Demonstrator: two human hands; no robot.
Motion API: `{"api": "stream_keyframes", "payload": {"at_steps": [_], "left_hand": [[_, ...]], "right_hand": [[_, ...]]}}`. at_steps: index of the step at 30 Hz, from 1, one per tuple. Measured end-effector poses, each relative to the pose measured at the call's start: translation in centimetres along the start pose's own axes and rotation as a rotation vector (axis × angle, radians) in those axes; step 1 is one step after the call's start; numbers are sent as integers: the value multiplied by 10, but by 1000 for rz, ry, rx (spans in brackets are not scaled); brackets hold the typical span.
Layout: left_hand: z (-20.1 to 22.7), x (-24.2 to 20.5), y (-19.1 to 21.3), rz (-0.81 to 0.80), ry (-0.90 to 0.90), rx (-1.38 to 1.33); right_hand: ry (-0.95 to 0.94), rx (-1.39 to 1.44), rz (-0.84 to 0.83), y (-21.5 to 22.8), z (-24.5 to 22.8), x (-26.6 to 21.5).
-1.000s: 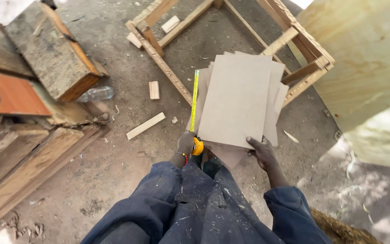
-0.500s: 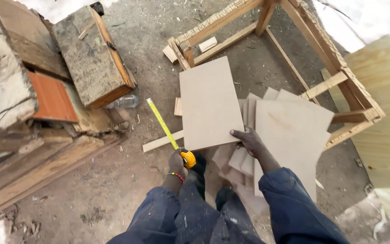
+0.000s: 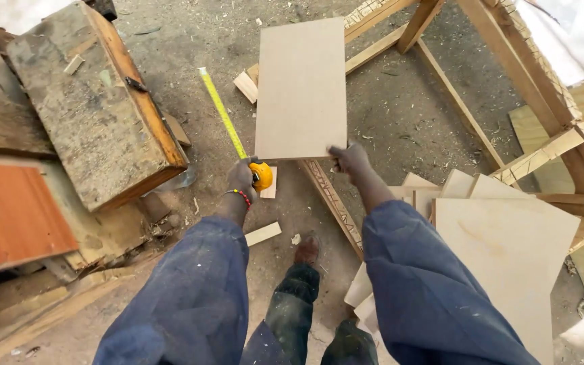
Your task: Hammering nails into a wooden frame and measuring wooden boards with a tape measure in a workshop.
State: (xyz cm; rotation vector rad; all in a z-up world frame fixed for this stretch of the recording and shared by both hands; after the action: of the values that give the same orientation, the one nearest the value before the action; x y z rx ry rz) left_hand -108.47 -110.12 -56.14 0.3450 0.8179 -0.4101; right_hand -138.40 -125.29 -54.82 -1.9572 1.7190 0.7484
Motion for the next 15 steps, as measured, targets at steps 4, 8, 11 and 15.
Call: {"api": "stream_keyframes", "payload": {"at_steps": [4,8,11,15], "left_hand": [[-3,-32,-17,-81,25,102],[-28,-99,-21,-178,24,151],[-60,-150,-18,-265,-101,454],[-155,-268,5,-493,111,285]], "right_hand": [[-111,-172,-57,-3,67,-2],[-139,43,-14,9,23,-126],[-35,186,8,47,9,-208],[-70,-60,401,171,-12,-366]]}}
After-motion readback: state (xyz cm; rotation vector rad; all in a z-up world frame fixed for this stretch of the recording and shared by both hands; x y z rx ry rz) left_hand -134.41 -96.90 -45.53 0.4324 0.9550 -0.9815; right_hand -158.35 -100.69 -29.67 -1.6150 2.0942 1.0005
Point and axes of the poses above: each hand's wrist, its own x-axis towards the middle knuckle, its own y-axis out of the back of the hand, z = x × y, the point moved 6 cm from there along x, towards the middle knuckle, and after that the axes turned 9 degrees about z, right-handed, at the moved point
